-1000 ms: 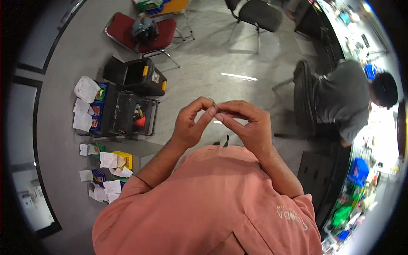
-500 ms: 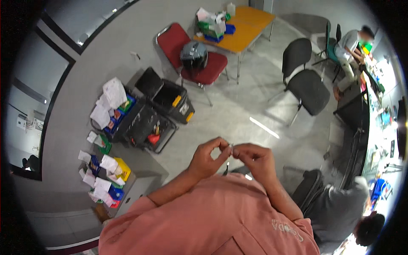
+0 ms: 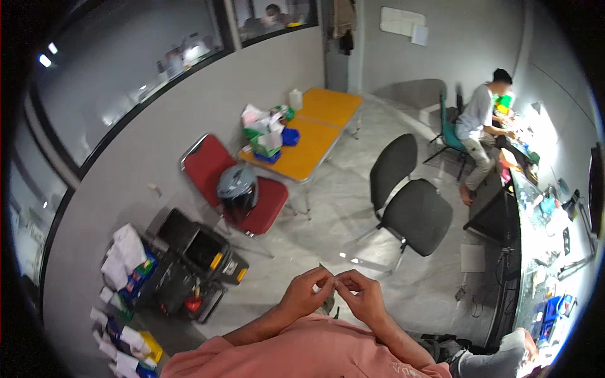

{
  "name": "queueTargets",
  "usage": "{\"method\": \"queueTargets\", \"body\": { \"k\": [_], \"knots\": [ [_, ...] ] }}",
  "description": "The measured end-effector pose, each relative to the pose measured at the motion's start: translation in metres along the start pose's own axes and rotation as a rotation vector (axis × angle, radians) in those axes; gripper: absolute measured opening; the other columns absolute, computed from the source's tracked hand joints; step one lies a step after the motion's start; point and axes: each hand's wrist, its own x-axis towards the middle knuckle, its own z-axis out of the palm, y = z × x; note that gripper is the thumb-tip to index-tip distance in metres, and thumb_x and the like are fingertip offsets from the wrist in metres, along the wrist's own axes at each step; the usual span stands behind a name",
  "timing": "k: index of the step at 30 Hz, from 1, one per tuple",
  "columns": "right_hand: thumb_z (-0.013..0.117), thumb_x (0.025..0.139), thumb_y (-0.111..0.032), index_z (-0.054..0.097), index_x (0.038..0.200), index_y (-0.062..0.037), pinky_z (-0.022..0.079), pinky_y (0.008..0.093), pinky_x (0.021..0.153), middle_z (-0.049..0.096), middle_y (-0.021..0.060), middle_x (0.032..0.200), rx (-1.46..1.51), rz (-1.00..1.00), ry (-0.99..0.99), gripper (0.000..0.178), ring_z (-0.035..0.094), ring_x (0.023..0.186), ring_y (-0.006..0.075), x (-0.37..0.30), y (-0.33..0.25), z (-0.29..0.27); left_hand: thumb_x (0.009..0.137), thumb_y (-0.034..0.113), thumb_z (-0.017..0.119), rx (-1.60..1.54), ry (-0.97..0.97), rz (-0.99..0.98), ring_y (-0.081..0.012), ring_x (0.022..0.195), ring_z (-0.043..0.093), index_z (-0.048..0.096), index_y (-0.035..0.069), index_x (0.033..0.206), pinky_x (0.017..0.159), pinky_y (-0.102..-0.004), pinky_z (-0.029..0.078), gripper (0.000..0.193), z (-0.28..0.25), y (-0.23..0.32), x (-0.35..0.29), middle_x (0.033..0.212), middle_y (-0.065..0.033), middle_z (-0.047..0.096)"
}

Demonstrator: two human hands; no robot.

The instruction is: Inspecting and cleaning dental aligners and frameworks using air tools and manual inspection.

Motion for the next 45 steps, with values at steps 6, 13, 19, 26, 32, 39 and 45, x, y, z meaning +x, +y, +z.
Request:
{"method": "queueTargets", "body": {
  "k": [6,13,19,26,32,39,45],
  "knots": [
    [0.064,0.093,-0.006,0.063,0.102,0.0052,0.055,0.0281,0.078,0.072,0.0109,0.091,0.299,0.106,0.283,0.014,0.07,0.087,0.015,0.063,0.014,-0.088,0.097,0.015,0.056,-0.186,-0.309,0.046,-0.0087,0.075,0.052,0.057,0.001,0.088,0.068,-0.0285,0.045,0.017,0.043,-0.003,0.147,0.077,-0.0019,0.056],
    [0.054,0.095,0.004,0.057,0.1,0.003,0.055,0.0301,0.076,0.066,0.0104,0.091,0.492,-0.039,0.603,0.005,0.067,0.082,0.0149,0.114,0.019,-0.153,0.103,0.017,0.048,-0.64,-0.632,0.024,-0.0076,0.08,0.05,0.055,0.004,0.093,0.076,-0.0257,0.043,0.018,0.099,-0.003,0.261,0.085,0.0009,0.052],
    [0.057,0.087,0.009,0.065,0.092,0.0004,0.052,0.0243,0.071,0.067,0.0072,0.093,-0.22,-0.245,0.677,0.012,0.063,0.084,0.0105,0.135,0.032,-0.243,0.099,0.013,0.05,-0.627,-0.443,0.123,-0.0093,0.081,0.052,0.057,0.003,0.093,0.076,-0.0265,0.044,0.014,0.175,0.01,0.317,0.087,-0.0006,0.054],
    [0.054,0.093,0.007,0.064,0.103,0.0037,0.055,0.0263,0.081,0.067,0.008,0.104,0.469,-0.106,0.562,0.014,0.069,0.096,0.0164,0.145,0.038,-0.369,0.091,0.022,0.046,-0.929,-0.436,-0.003,-0.0126,0.07,0.044,0.049,0.004,0.082,0.066,-0.0281,0.037,0.02,0.273,0.072,0.389,0.08,-0.0048,0.048],
    [0.054,0.094,0.004,0.063,0.103,0.0051,0.056,0.0281,0.087,0.067,0.0096,0.105,0.597,-0.047,0.598,0.013,0.07,0.096,0.018,0.129,0.051,-0.472,0.089,0.016,0.043,-1.234,-0.616,-0.053,-0.0134,0.073,0.044,0.044,0.005,0.078,0.066,-0.0295,0.039,0.016,0.368,0.104,0.434,0.079,-0.0066,0.046],
    [0.073,0.086,-0.006,0.068,0.102,0.002,0.059,0.0282,0.082,0.068,0.0082,0.1,0.145,-0.035,0.867,0.018,0.07,0.091,0.0153,0.093,0.072,-0.54,0.088,0.018,0.048,-0.991,-0.834,0.071,-0.0133,0.074,0.043,0.042,0.007,0.074,0.068,-0.0305,0.037,0.019,0.462,0.123,0.47,0.076,-0.0044,0.047],
    [0.076,0.083,-0.006,0.072,0.097,-0.0022,0.06,0.0286,0.078,0.068,0.0086,0.098,-0.222,-0.019,1.151,0.015,0.071,0.086,0.0179,0.061,0.084,-0.591,0.089,0.009,0.049,-0.923,-1.085,0.25,-0.0123,0.078,0.049,0.055,0.001,0.08,0.07,-0.0276,0.038,0.014,0.549,0.145,0.5,0.084,-0.0078,0.058]
  ]
}}
